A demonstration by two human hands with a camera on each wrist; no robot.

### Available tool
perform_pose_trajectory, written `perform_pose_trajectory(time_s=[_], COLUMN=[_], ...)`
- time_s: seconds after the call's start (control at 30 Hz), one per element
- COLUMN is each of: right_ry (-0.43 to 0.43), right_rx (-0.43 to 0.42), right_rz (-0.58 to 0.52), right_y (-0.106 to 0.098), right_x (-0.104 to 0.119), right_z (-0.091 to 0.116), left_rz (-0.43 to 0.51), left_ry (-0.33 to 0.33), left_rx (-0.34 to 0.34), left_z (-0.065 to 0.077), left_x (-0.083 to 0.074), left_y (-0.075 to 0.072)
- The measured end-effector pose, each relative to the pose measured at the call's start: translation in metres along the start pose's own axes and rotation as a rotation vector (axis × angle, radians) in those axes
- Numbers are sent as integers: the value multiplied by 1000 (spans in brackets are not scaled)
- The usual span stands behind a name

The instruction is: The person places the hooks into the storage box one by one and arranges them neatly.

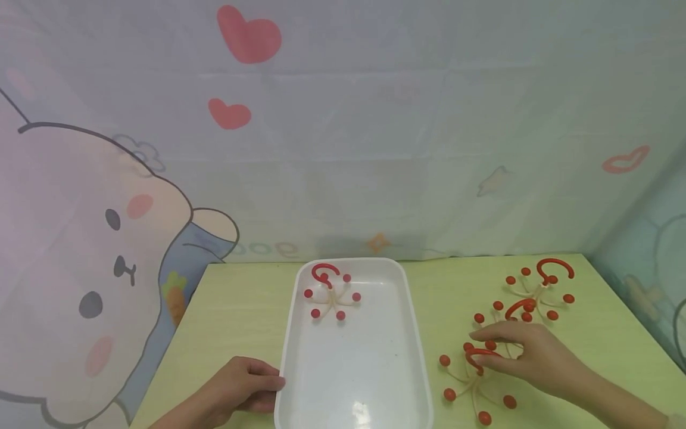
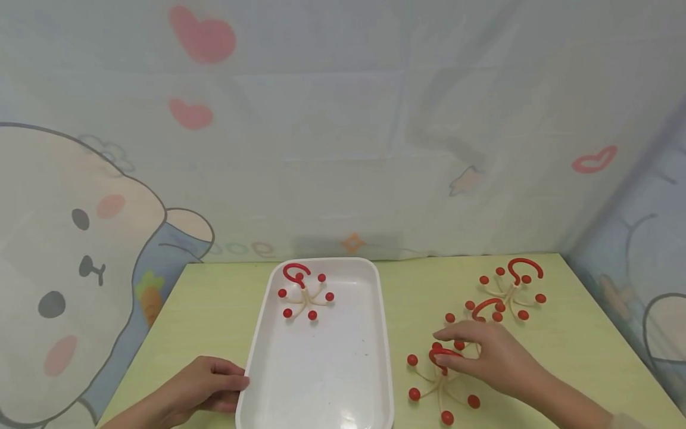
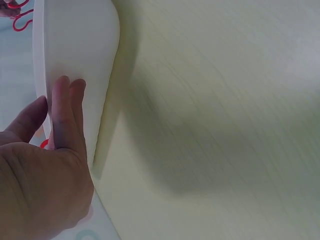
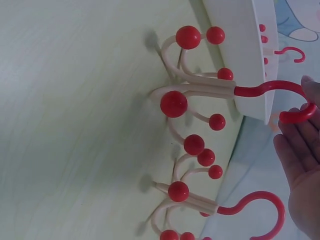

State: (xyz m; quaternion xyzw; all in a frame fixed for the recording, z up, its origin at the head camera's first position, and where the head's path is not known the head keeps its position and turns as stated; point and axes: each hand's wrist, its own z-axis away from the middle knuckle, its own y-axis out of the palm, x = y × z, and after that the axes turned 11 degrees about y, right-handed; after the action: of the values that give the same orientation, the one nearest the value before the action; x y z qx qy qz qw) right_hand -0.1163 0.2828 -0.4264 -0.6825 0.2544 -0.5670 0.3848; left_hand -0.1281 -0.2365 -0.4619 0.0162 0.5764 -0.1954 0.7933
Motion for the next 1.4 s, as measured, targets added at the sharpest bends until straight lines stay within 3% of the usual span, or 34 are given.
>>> perform_pose_trajectory(time_s=[0.47,0.73,1.07,1.17,1.4], right_ry=[-101,-102,-55,-81,-240], right_rx=[-152,-169,-139,-175,-251], right_rz=[-45,-63,-107,-110,-80], right_y=[9,8,-10,-15,-27], right_x=[-6,-2,15,21,37], right_z=[10,10,6,3,-16], left_rz=[5,13,25,28,10], left_ry=[13,25,29,33,9], left_rx=[-9,-2,3,2,-13], left_z=[2,1,1,1,2], left_x=[-3,0,1,1,0], left_y=[1,0,0,0,1])
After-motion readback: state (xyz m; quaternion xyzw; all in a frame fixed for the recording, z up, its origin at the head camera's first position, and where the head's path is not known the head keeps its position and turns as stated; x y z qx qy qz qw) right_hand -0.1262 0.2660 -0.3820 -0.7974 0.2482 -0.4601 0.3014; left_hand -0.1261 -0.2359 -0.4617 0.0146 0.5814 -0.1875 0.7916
